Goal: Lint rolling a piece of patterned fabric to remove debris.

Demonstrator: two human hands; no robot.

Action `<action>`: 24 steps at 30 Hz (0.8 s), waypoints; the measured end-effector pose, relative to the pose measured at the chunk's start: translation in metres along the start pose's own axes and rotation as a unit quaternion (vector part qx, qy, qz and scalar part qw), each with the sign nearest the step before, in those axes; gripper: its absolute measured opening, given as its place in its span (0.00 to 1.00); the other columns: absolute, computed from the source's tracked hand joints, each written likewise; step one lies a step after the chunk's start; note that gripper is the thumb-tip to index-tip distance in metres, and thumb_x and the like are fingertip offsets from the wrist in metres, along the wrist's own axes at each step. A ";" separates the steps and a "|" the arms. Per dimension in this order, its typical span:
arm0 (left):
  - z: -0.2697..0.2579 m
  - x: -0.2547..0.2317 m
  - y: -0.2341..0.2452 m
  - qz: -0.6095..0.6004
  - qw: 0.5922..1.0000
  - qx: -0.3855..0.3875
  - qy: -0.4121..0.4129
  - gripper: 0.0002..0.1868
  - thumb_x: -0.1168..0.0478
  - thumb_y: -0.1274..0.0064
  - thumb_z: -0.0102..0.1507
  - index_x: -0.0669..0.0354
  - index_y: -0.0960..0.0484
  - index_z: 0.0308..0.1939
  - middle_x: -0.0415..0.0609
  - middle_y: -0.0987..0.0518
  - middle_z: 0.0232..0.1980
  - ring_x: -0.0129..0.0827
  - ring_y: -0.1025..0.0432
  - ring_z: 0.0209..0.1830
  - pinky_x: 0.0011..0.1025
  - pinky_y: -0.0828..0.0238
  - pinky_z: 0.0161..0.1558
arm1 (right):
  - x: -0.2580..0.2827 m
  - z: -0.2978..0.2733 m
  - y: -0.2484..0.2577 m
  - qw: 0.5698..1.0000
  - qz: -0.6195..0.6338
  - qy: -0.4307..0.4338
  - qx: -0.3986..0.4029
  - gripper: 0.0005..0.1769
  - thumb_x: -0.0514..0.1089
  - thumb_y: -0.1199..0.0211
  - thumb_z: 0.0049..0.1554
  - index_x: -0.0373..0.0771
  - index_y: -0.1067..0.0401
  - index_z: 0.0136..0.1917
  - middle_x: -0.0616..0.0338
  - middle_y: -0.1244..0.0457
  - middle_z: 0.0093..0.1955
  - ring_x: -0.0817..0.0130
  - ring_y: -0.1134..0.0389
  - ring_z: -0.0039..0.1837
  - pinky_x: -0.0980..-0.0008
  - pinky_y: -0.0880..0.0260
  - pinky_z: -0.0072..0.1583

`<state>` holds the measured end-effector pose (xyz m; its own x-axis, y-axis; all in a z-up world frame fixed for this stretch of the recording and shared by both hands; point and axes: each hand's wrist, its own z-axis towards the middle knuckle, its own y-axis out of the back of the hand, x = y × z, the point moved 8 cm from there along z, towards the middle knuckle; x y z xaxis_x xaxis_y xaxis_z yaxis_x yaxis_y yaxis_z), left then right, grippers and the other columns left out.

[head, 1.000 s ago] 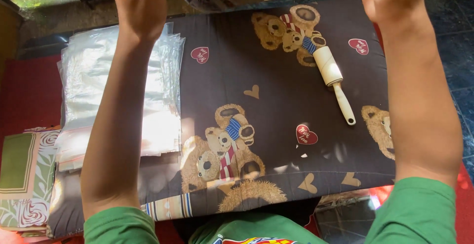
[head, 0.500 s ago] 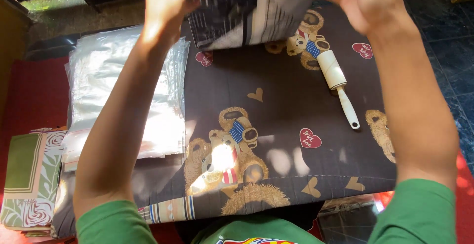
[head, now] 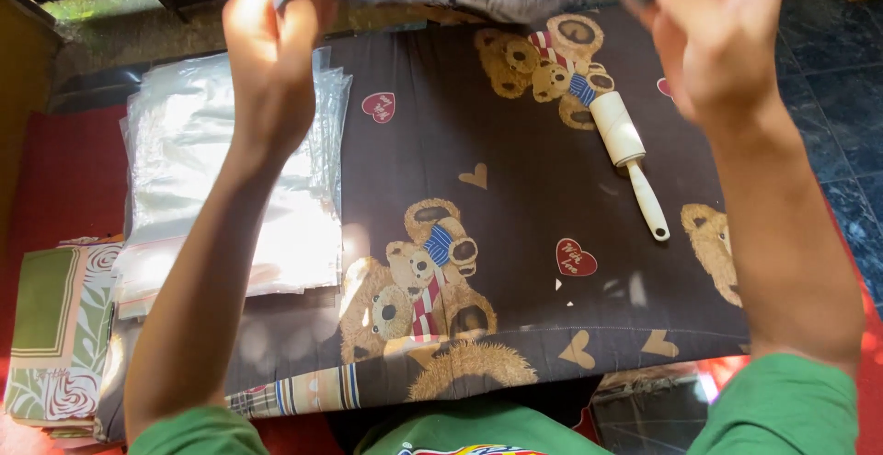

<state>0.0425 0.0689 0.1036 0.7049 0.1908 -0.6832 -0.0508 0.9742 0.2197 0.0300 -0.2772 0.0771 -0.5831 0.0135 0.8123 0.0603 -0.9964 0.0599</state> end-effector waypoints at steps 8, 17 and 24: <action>-0.197 0.015 -0.025 0.167 0.940 0.293 0.049 0.16 0.70 0.54 0.66 0.50 0.24 0.56 0.47 0.16 0.55 0.33 0.32 0.10 0.29 0.35 0.12 | -0.023 -0.187 -0.005 0.941 -0.228 -0.240 0.062 0.06 0.34 0.46 0.64 0.41 0.29 0.50 0.63 0.38 0.46 0.75 0.39 0.47 0.76 0.41 0.51; -0.315 -0.003 -0.052 0.355 0.850 0.381 -0.081 0.23 0.71 0.50 0.56 0.55 0.30 0.56 0.56 0.24 0.55 0.54 0.28 0.48 0.39 0.28 0.30 | -0.032 -0.292 -0.037 0.902 -0.396 -0.147 0.091 0.07 0.31 0.46 0.63 0.36 0.31 0.54 0.56 0.36 0.46 0.63 0.33 0.44 0.65 0.33 0.48; -0.410 -0.042 0.003 0.330 0.934 0.131 0.045 0.13 0.65 0.47 0.63 0.57 0.19 0.51 0.52 0.23 0.49 0.46 0.32 0.42 0.41 0.35 0.46 | -0.014 -0.377 -0.001 0.888 -0.364 -0.268 -0.081 0.07 0.38 0.39 0.61 0.35 0.26 0.53 0.54 0.29 0.41 0.71 0.25 0.37 0.78 0.29 0.37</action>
<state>-0.2772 0.1127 -0.1523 0.5184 0.7605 -0.3911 -0.2705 0.5797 0.7686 -0.2675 -0.3083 -0.1533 0.0529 0.6546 0.7541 -0.3178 -0.7049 0.6341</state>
